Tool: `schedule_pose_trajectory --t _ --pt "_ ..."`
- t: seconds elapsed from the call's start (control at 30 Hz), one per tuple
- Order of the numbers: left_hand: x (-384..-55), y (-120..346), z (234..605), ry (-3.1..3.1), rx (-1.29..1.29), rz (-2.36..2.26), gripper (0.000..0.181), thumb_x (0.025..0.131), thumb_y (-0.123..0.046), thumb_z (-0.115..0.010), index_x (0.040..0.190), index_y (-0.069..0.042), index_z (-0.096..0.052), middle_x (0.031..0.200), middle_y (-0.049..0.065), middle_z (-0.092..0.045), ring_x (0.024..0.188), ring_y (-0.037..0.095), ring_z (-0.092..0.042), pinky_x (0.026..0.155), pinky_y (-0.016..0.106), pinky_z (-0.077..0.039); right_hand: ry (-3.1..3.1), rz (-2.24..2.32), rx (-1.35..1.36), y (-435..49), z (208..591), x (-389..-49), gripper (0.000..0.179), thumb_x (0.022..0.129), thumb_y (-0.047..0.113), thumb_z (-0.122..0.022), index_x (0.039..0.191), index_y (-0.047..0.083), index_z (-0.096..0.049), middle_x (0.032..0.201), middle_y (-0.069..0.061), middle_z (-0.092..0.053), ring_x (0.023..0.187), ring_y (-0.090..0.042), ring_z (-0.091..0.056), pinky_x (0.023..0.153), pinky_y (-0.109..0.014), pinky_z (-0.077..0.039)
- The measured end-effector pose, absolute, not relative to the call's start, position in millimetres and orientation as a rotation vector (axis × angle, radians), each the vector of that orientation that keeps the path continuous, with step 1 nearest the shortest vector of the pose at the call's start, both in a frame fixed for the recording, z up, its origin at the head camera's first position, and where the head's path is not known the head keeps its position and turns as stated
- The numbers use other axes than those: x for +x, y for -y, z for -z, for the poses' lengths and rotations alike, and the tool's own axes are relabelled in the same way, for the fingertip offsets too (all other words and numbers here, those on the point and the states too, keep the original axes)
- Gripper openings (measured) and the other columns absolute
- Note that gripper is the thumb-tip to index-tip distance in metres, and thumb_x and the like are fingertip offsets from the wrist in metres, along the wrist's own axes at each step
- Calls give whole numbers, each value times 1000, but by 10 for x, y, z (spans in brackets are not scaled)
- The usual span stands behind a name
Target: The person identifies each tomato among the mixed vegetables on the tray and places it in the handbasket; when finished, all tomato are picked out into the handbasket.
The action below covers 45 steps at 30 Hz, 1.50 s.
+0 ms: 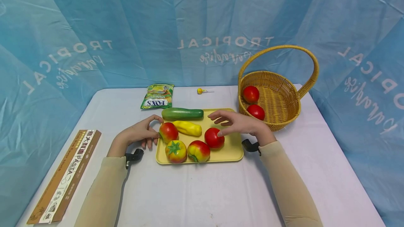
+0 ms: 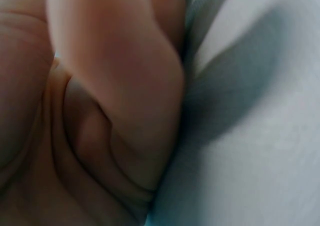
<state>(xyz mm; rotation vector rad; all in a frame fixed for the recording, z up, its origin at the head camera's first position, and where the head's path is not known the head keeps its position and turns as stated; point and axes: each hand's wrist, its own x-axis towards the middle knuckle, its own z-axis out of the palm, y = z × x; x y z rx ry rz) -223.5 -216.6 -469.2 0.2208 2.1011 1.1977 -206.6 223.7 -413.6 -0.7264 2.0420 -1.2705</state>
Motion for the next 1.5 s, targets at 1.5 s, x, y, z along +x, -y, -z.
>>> schedule_pose_trajectory --t 1.5 --pt "-2225 2150 4652 -2085 215 -1208 58 98 -18 -66 146 -22 -35 81 10 -77 52 19 -69 49 28 -58 -2123 973 -667 -2115 4271 -2061 73 88 33 -83 155 28 -52 156 1 -52 145 -27 -44 120 -54 -44"
